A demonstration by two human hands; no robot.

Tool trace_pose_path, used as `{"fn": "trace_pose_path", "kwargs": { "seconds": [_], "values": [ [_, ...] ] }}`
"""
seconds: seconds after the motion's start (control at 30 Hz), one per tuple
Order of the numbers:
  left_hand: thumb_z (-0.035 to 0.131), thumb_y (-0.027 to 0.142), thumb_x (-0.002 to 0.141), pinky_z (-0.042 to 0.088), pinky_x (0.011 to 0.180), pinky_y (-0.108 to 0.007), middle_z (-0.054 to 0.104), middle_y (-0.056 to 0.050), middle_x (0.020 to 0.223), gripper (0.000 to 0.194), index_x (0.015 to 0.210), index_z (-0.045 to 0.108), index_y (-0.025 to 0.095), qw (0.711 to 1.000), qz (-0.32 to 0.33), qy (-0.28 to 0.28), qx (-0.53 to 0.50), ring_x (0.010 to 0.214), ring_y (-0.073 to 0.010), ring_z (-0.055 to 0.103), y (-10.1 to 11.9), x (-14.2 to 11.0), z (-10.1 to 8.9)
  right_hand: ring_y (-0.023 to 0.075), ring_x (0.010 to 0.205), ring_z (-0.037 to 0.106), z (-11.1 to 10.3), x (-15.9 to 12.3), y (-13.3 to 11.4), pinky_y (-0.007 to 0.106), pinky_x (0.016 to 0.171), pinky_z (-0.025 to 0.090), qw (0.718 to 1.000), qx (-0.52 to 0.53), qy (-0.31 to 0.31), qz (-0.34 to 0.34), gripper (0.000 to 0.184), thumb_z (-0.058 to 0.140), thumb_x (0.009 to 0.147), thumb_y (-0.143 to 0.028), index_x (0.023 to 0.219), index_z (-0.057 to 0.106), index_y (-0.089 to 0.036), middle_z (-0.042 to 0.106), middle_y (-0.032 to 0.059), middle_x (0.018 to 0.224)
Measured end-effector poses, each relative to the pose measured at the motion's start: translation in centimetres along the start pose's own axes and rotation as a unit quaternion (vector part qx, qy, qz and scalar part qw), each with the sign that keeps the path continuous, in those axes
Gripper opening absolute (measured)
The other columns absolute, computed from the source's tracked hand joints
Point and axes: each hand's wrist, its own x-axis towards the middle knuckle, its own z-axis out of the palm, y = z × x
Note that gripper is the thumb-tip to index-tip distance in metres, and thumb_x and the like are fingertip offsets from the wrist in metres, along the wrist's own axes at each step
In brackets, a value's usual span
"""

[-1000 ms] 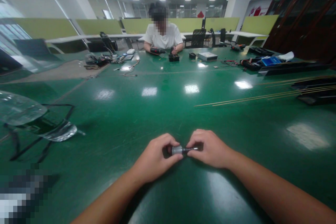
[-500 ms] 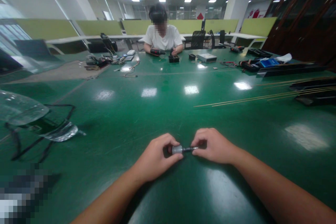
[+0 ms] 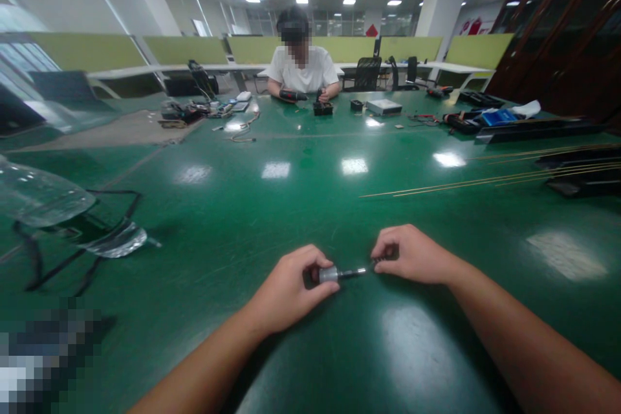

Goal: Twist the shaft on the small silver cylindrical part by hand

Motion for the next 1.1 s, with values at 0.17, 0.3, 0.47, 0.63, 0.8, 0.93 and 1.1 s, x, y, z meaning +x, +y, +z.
{"fn": "trace_pose_path", "kwargs": {
  "seconds": [0.17,0.3,0.47,0.63,0.8,0.93,1.1],
  "values": [
    [0.071,0.027,0.082,0.044,0.069,-0.025,0.062,-0.001,0.085,0.015,0.089,0.061,0.017,1.000,-0.005,-0.001,-0.004,0.076,-0.0150,0.058,-0.2,0.0,0.0,0.0142,0.067,0.062,-0.7,0.0,0.5,0.025,0.062,0.047,1.000,0.018,-0.010,0.022,0.008,0.075,0.070,-0.021,0.077,0.074,-0.017,0.069,0.0019,0.076],
    [0.073,0.025,0.080,0.044,0.069,-0.025,0.062,-0.001,0.086,0.017,0.088,0.061,0.017,1.000,-0.010,-0.006,-0.009,0.076,-0.0149,0.058,-0.2,-0.1,0.1,0.0146,0.068,0.063,-0.3,0.0,-0.1,0.025,0.062,0.047,0.999,0.024,-0.025,0.013,0.009,0.075,0.070,-0.020,0.077,0.073,-0.017,0.069,0.0020,0.077],
    [0.076,0.020,0.075,0.042,0.069,-0.026,0.060,0.000,0.085,0.021,0.085,0.058,0.017,1.000,-0.016,0.003,-0.001,0.076,-0.0152,0.057,0.0,0.0,0.3,0.0150,0.073,0.064,-0.1,-0.1,-0.6,0.025,0.067,0.046,0.998,0.010,-0.053,-0.017,0.008,0.076,0.070,-0.020,0.078,0.074,-0.017,0.070,0.0017,0.079],
    [0.075,0.018,0.075,0.042,0.069,-0.026,0.060,0.001,0.086,0.021,0.086,0.056,0.018,1.000,-0.011,-0.001,-0.013,0.076,-0.0150,0.057,0.1,0.1,0.4,0.0140,0.069,0.062,0.0,-0.2,-0.5,0.024,0.062,0.044,0.999,0.008,-0.042,-0.014,0.007,0.075,0.073,-0.020,0.080,0.074,-0.018,0.068,0.0013,0.077],
    [0.074,0.017,0.075,0.041,0.068,-0.026,0.058,0.001,0.086,0.021,0.086,0.056,0.018,1.000,0.004,0.005,-0.003,0.076,-0.0150,0.055,0.1,0.2,0.8,0.0139,0.071,0.062,2.1,0.6,-1.5,0.025,0.065,0.043,0.996,0.027,-0.036,-0.074,0.008,0.076,0.075,-0.023,0.081,0.075,-0.018,0.069,0.0013,0.076],
    [0.072,0.014,0.073,0.039,0.066,-0.026,0.055,0.000,0.083,0.019,0.083,0.055,0.018,0.999,0.008,0.034,0.028,0.074,-0.0153,0.053,0.1,0.3,0.9,0.0139,0.072,0.061,4.6,1.4,-2.6,0.027,0.070,0.040,0.996,0.009,0.044,-0.081,0.005,0.075,0.075,-0.019,0.080,0.075,-0.020,0.069,0.0003,0.075],
    [0.065,0.026,0.084,0.041,0.067,-0.026,0.059,-0.001,0.083,0.010,0.088,0.061,0.017,1.000,0.015,0.018,0.007,0.074,-0.0151,0.055,0.0,0.4,0.5,0.0140,0.075,0.060,5.6,1.4,-2.5,0.029,0.073,0.038,0.993,0.004,0.069,-0.096,0.005,0.075,0.077,-0.021,0.082,0.073,-0.022,0.069,-0.0011,0.076]
  ]
}}
